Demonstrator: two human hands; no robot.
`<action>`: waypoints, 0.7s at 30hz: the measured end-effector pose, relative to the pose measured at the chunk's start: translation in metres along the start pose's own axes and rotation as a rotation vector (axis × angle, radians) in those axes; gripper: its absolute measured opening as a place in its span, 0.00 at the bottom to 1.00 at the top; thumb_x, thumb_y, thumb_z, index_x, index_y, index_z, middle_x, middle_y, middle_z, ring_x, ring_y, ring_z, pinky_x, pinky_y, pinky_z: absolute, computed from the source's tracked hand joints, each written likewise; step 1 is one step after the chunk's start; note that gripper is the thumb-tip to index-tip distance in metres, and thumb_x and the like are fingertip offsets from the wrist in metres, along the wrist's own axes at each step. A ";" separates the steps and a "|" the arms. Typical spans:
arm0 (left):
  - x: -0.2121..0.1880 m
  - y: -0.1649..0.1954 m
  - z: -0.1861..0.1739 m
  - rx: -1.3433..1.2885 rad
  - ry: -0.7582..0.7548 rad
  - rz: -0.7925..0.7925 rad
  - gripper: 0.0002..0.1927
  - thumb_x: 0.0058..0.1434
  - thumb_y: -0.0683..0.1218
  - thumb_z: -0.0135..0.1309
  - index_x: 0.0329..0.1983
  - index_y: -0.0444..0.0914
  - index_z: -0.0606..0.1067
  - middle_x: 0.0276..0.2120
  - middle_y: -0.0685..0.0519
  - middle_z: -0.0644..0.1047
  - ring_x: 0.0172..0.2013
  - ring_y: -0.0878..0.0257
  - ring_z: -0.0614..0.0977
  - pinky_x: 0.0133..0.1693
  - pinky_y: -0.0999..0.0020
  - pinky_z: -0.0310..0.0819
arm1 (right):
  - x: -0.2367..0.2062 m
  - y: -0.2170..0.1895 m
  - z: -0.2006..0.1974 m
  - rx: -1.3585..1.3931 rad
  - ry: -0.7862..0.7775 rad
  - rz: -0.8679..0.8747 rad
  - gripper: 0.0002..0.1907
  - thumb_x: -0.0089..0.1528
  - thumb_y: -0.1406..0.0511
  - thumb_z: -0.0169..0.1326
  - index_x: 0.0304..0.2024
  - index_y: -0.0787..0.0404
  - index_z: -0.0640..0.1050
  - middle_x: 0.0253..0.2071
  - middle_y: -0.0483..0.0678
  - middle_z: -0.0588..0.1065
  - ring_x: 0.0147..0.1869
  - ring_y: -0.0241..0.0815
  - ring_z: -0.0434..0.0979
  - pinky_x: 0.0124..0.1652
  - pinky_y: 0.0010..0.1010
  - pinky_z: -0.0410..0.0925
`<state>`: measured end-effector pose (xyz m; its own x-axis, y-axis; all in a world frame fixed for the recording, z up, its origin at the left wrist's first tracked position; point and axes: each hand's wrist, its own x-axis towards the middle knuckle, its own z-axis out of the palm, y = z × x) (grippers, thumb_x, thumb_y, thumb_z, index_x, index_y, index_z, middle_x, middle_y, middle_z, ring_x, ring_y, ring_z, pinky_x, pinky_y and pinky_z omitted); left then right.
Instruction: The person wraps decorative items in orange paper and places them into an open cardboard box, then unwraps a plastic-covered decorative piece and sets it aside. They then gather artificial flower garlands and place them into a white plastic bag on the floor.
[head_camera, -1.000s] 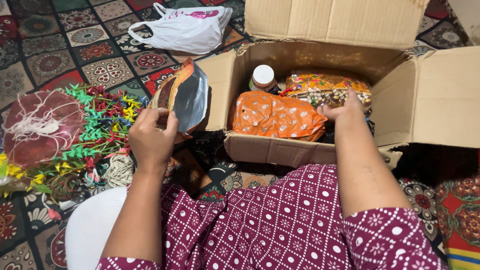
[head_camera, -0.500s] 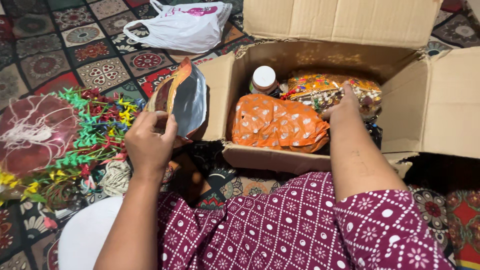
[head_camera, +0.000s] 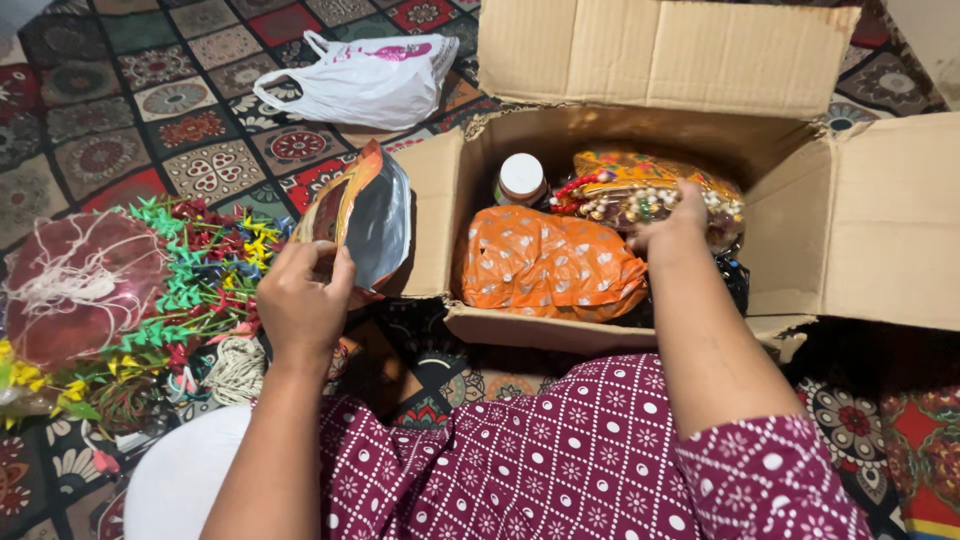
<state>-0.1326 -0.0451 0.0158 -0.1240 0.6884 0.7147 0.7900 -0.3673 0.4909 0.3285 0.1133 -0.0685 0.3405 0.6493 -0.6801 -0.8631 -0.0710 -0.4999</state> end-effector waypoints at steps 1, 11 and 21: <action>0.000 0.000 0.000 0.002 0.005 0.000 0.05 0.62 0.43 0.63 0.36 0.36 0.81 0.34 0.48 0.80 0.31 0.54 0.83 0.36 0.63 0.77 | -0.013 -0.005 -0.002 -0.017 -0.004 0.027 0.30 0.56 0.48 0.54 0.59 0.49 0.76 0.62 0.46 0.77 0.64 0.52 0.76 0.61 0.60 0.59; 0.003 0.005 0.000 -0.049 0.025 -0.048 0.05 0.63 0.44 0.63 0.36 0.37 0.82 0.34 0.48 0.81 0.29 0.55 0.83 0.34 0.63 0.77 | -0.113 -0.017 -0.025 0.050 -0.805 -0.039 0.32 0.66 0.53 0.42 0.70 0.56 0.72 0.72 0.53 0.70 0.74 0.56 0.69 0.70 0.59 0.63; 0.001 0.002 -0.003 -0.045 0.068 -0.032 0.05 0.62 0.44 0.63 0.35 0.37 0.82 0.34 0.47 0.80 0.31 0.52 0.83 0.35 0.61 0.77 | -0.138 -0.009 -0.028 0.122 -0.636 -0.038 0.32 0.64 0.50 0.41 0.65 0.55 0.75 0.68 0.52 0.73 0.72 0.55 0.71 0.66 0.57 0.65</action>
<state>-0.1330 -0.0468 0.0189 -0.1901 0.6569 0.7296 0.7576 -0.3746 0.5346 0.2994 0.0034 0.0147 0.1168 0.9741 -0.1936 -0.9039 0.0235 -0.4272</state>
